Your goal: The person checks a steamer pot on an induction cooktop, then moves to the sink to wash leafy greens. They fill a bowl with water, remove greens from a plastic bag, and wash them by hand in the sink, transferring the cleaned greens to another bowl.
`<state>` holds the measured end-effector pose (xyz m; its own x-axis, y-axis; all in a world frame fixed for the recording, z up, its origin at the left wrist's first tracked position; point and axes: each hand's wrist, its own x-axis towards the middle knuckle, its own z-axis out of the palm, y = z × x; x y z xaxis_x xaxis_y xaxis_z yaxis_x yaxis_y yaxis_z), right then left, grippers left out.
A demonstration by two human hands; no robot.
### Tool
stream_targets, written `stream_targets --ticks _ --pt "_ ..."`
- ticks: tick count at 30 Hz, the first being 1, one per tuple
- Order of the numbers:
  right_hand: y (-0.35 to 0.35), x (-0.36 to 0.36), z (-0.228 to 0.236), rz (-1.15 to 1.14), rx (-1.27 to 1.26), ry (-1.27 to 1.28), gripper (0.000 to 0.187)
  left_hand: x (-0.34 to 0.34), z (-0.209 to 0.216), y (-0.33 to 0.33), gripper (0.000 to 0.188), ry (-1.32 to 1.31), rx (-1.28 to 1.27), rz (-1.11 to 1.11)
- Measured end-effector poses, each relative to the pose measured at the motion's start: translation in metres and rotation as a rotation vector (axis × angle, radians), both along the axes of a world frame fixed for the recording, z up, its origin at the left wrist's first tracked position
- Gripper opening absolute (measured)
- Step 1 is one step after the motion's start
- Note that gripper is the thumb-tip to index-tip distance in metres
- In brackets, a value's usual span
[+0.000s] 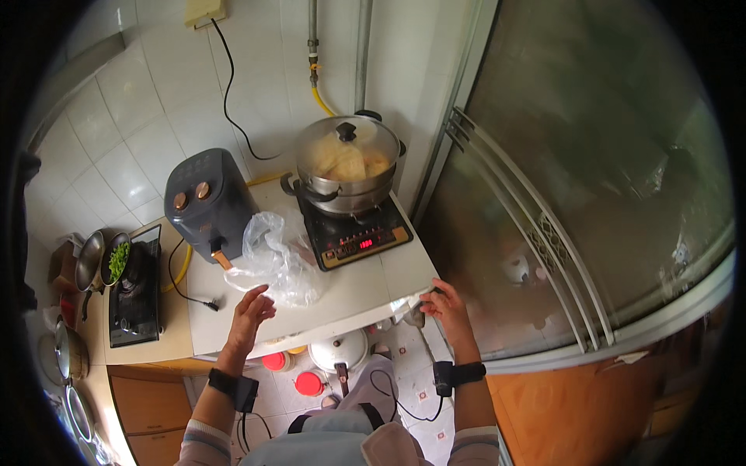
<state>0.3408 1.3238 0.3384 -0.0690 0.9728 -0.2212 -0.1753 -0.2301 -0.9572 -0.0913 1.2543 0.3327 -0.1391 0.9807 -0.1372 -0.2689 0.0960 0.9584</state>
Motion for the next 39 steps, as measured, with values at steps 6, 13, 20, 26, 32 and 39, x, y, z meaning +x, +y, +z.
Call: stream_targets --ticks 6,13,20,26,32,39 --pt "0.147 -0.002 0.028 0.082 0.081 0.030 0.038 0.051 0.049 0.129 0.054 0.196 0.000 0.012" --pt "0.301 -0.014 0.039 0.175 0.128 0.009 0.035 0.100 0.057 0.221 0.045 0.029 -0.088 0.132" --pt "0.420 -0.044 0.059 0.243 0.283 -0.136 0.038 0.120 0.057 0.232 0.038 -0.114 -0.095 0.335" --pt "0.488 -0.078 0.068 0.332 0.234 -0.010 0.051 0.129 0.058 0.233 0.036 -0.119 -0.091 0.416" --pt "0.525 -0.108 0.068 0.479 0.091 0.174 0.055 0.135 0.061 0.233 0.036 -0.097 -0.095 0.460" --pt "0.544 -0.119 0.058 0.472 0.043 0.215 0.053 0.139 0.061 0.236 0.033 -0.044 -0.037 0.507"
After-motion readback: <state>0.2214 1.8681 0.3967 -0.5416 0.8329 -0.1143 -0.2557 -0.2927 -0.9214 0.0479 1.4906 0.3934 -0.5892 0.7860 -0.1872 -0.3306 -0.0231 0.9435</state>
